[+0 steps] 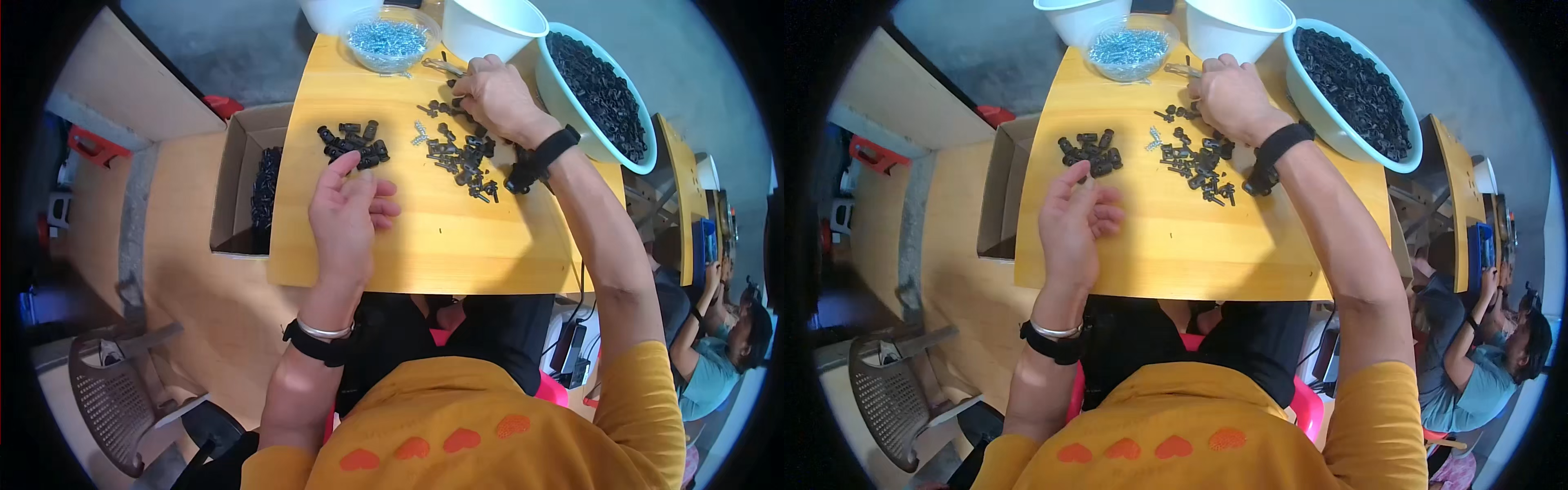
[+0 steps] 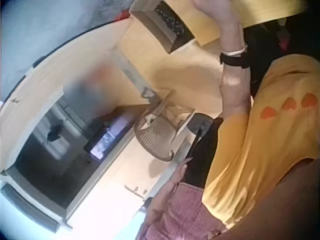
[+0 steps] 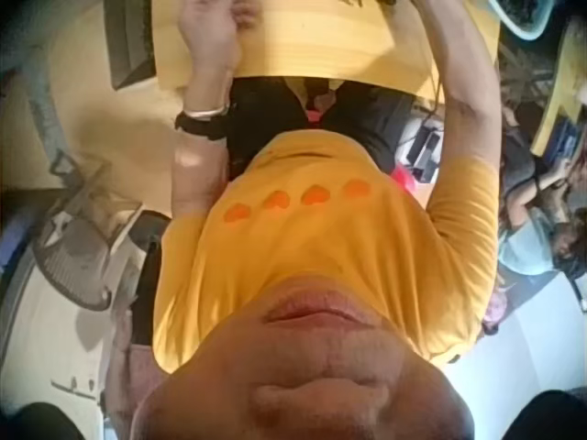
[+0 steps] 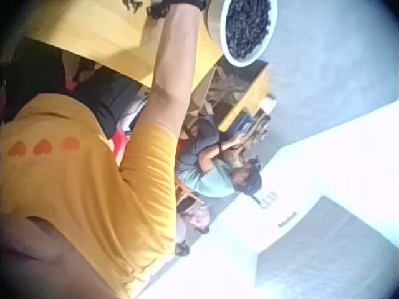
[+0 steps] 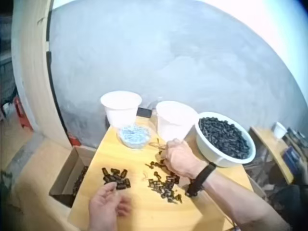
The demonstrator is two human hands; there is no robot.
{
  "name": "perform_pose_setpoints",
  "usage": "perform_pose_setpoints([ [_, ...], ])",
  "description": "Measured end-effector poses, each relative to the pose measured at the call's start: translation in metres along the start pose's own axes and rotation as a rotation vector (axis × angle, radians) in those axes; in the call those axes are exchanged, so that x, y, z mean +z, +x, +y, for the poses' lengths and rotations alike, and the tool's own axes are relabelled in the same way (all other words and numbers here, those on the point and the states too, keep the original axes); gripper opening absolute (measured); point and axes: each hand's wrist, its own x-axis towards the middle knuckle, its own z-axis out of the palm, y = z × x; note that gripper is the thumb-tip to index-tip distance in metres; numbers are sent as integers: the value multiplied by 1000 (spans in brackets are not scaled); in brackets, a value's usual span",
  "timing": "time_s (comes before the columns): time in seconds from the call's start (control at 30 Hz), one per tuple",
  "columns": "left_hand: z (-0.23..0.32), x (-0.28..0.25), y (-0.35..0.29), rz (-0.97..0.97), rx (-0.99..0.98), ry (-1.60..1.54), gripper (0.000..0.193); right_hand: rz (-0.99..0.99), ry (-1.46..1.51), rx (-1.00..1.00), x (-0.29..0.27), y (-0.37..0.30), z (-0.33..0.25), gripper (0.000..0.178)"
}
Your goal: Assembling small black plastic components by hand.
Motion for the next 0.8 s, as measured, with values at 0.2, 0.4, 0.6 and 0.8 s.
perform_pose_setpoints([
  [0.2, 2, 0, 2, -24, 17, -21, 33, -69, -45, -14, 1, 8, -2, 14],
  [0.4, 1, 13, -16, -84, 59, 40, 24, -9, 638, -89, -45, -45, -48, 10],
  [0.6, -6, 32, -38, -368, -114, -12, 25, 97, 693, -258, -60, -103, -79, 11],
  [0.8, -5, 33, -45, -418, -140, -357, 13, 63, 1048, -11, -54, -122, -83, 10],
])
